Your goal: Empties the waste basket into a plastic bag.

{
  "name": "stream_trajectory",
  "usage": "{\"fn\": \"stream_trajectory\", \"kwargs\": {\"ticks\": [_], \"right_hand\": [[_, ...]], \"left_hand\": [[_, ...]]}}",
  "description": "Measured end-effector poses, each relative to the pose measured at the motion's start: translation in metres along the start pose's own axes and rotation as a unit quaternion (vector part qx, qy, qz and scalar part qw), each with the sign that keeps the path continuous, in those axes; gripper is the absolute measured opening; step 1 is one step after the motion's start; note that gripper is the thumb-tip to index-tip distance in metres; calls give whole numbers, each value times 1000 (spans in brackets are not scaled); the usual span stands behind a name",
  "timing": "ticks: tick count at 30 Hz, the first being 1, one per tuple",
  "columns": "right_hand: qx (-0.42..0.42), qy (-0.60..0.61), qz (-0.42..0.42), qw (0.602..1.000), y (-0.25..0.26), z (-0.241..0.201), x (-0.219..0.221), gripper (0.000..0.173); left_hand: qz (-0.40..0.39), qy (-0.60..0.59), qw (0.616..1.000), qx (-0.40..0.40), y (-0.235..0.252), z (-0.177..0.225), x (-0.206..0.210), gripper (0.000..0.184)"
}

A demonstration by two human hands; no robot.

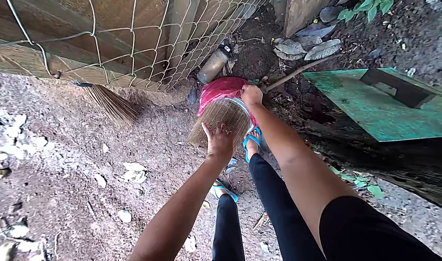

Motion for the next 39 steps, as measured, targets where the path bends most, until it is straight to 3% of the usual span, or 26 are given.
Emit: {"fn": "stream_trajectory", "kwargs": {"ticks": [7,15,19,23,29,33,36,39], "right_hand": [[74,12,-11,997,22,-13,0,32],[-30,143,-136,980,45,-31,-12,48],[-88,41,-165,982,45,-46,-11,39],[-81,5,-125,989,39,-55,-18,38],[-31,2,26,999,52,-51,-12,41],[-12,133,59,989,40,-32,-22,52],[-12,252,138,958,-5,8,-28,44],[145,346,85,923,-90,59,7,40]], "left_hand": [[-10,-2,1000,14,2,-3,1,43],[-12,-7,1000,10,-4,-1,9,46],[-23,-9,1000,15,-11,-1,9,48],[-25,-8,1000,10,-10,3,8,48],[-29,-12,999,10,-12,0,8,48],[-33,-16,999,11,-15,0,11,48],[-30,-43,999,11,-12,-5,7,49],[-14,-142,990,13,-5,-25,-11,42]]}}
Point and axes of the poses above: each hand's wrist, its own y-axis towards the middle knuckle, its own x-axis out of the palm, z = x × y, the point moved 1 cm from there along y, towards the middle knuckle, and after that the axes turned 13 degrees about z, right-handed, at the moved point
